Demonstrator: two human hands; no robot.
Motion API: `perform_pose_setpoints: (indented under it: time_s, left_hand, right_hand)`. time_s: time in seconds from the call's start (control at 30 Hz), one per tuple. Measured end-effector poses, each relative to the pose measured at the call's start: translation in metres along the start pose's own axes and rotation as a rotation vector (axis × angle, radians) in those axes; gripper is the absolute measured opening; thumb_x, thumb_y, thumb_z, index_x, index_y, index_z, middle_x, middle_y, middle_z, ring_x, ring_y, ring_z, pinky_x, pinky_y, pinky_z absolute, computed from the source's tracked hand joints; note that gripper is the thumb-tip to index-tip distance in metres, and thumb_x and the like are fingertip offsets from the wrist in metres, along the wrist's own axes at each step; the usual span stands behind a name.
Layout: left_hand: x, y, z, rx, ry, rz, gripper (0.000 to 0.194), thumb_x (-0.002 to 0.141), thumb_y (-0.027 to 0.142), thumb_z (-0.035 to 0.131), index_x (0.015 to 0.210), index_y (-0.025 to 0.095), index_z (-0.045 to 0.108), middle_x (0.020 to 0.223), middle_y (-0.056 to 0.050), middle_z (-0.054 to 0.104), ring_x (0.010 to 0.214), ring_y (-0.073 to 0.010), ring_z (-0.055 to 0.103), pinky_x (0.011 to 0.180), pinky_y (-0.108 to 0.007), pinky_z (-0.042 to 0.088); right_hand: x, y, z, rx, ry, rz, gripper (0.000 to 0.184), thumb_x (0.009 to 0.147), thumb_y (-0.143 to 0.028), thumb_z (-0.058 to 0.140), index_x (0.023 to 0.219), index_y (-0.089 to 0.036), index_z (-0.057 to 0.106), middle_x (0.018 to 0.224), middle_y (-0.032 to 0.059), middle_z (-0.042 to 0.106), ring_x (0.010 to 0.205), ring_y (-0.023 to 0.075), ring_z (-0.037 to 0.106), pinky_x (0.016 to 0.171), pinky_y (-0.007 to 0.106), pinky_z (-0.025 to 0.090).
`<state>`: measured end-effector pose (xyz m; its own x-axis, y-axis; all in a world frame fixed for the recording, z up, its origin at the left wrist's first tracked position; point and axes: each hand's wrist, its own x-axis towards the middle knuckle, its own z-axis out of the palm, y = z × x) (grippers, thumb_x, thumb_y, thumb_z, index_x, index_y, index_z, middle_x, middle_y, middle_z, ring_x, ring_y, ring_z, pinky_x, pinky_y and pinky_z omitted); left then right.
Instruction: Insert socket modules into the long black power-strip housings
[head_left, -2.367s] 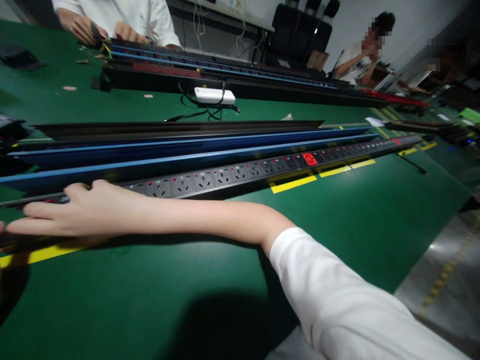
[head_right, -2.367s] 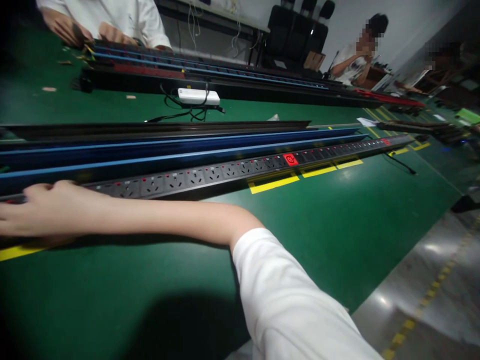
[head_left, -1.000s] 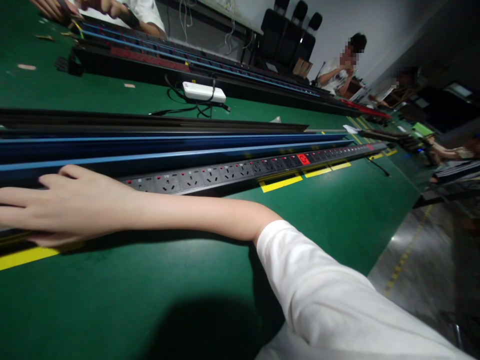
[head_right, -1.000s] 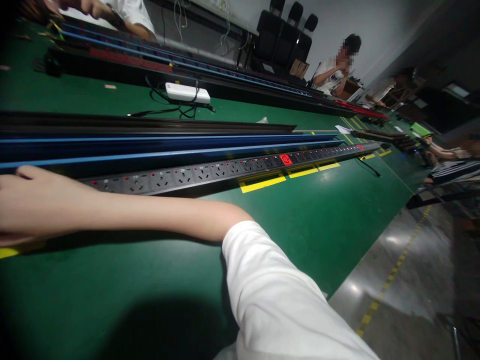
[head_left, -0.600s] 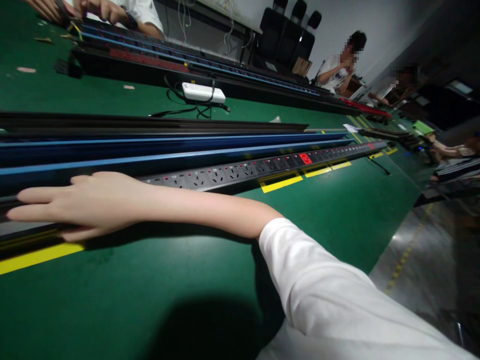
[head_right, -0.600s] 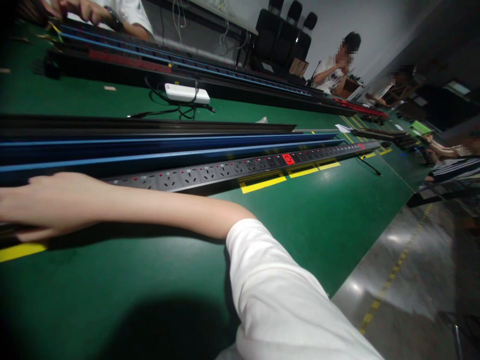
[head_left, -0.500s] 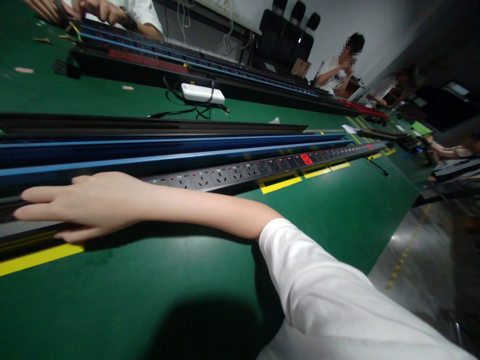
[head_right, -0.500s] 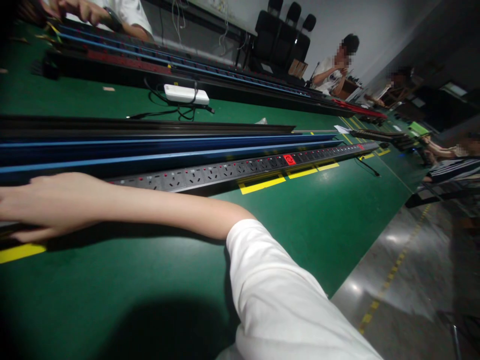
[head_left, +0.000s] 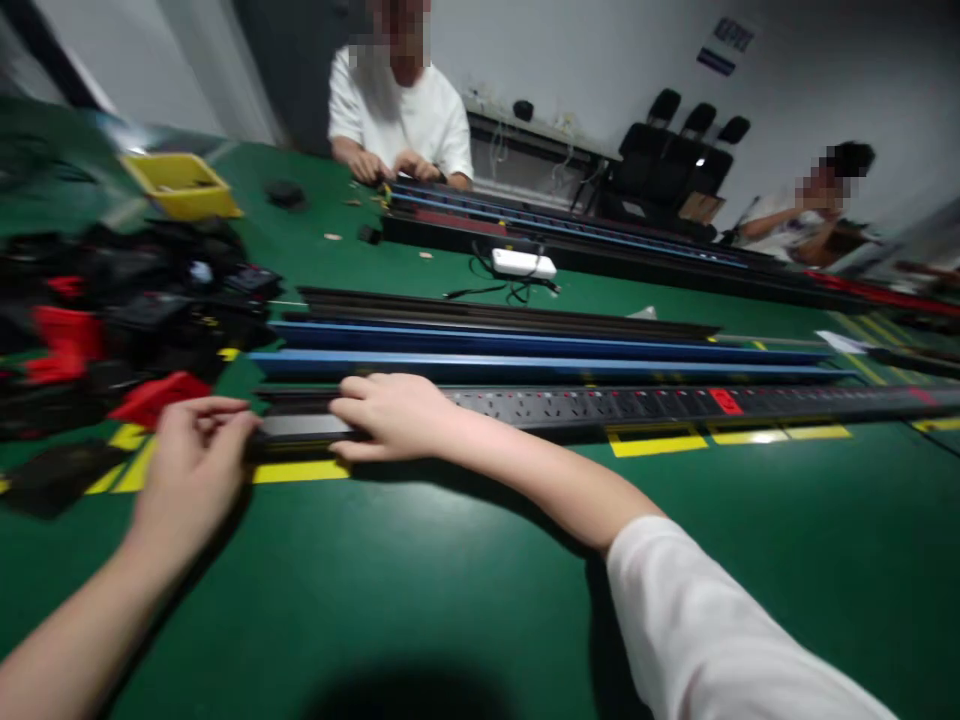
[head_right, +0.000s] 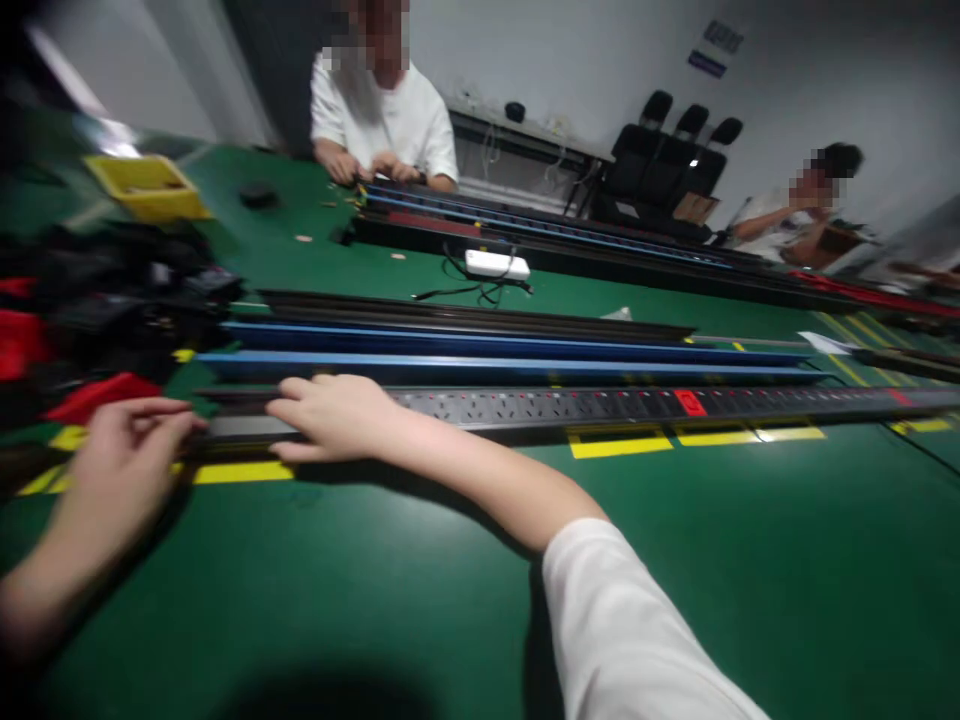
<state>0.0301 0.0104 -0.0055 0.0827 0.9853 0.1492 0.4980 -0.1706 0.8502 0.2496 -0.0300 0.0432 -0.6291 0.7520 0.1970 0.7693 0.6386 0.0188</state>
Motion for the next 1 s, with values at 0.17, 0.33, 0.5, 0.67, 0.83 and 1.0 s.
perform_pose_setpoints:
  time_s: [0.17, 0.33, 0.5, 0.67, 0.83, 1.0]
  left_hand:
    - [0.0, -0.002, -0.026, -0.011, 0.045, 0.015, 0.03, 0.084, 0.049, 0.059, 0.102, 0.026, 0.053, 0.097, -0.002, 0.063, 0.092, -0.0238, 0.064, 0.082, -0.04, 0.053]
    - [0.02, -0.004, -0.082, 0.263, 0.126, 0.149, 0.028, 0.089, 0.047, 0.054, 0.107, 0.025, 0.056, 0.107, -0.005, 0.067, 0.099, -0.0258, 0.064, 0.085, -0.039, 0.051]
    - [0.09, -0.027, -0.148, 0.624, 0.257, 0.286, 0.028, 0.091, 0.038, 0.047, 0.107, 0.02, 0.06, 0.11, -0.009, 0.066, 0.106, -0.0286, 0.059, 0.1, -0.046, 0.045]
    - [0.19, -0.035, -0.155, 0.693, 0.194, 0.297, 0.044, 0.095, 0.039, 0.038, 0.127, 0.015, 0.058, 0.129, -0.013, 0.063, 0.122, -0.0262, 0.055, 0.11, -0.042, 0.04]
    - [0.284, -0.009, -0.109, 0.802, 0.113, 0.191, 0.053, 0.094, 0.047, 0.04, 0.139, 0.021, 0.054, 0.138, -0.014, 0.059, 0.128, -0.0305, 0.055, 0.109, -0.043, 0.042]
    - [0.351, 0.006, -0.05, 0.987, -0.179, 0.214, 0.059, 0.093, 0.054, 0.039, 0.145, 0.028, 0.049, 0.148, -0.014, 0.051, 0.135, -0.0339, 0.05, 0.111, -0.047, 0.039]
  right_hand:
    - [-0.001, 0.001, -0.003, 0.102, 0.137, 0.0, 0.034, 0.098, -0.049, 0.052, 0.111, -0.019, 0.06, 0.124, 0.011, 0.062, 0.1, 0.0226, 0.062, 0.085, 0.036, 0.048]
    - [0.011, -0.011, -0.021, 0.215, 0.185, 0.107, 0.033, 0.098, -0.043, 0.052, 0.12, -0.019, 0.057, 0.132, 0.013, 0.058, 0.11, 0.0242, 0.06, 0.092, 0.039, 0.05]
    - [0.084, -0.008, -0.04, 0.217, 0.094, 0.187, 0.051, 0.093, -0.049, 0.06, 0.128, -0.013, 0.053, 0.134, 0.0166, 0.055, 0.111, 0.0262, 0.061, 0.096, 0.041, 0.051]
    - [0.21, 0.026, -0.021, 0.227, 0.121, 0.451, 0.06, 0.094, -0.057, 0.056, 0.13, -0.009, 0.051, 0.134, 0.0158, 0.057, 0.122, 0.0271, 0.057, 0.104, 0.038, 0.047]
    - [0.263, 0.06, 0.022, 0.226, 0.121, 0.706, 0.052, 0.1, -0.045, 0.047, 0.129, -0.002, 0.05, 0.133, 0.0267, 0.056, 0.123, 0.0351, 0.059, 0.101, 0.046, 0.049]
    - [0.257, 0.076, 0.051, 0.257, 0.07, 0.817, 0.044, 0.098, -0.041, 0.05, 0.127, -0.008, 0.055, 0.129, 0.0241, 0.061, 0.116, 0.0344, 0.065, 0.095, 0.046, 0.052]
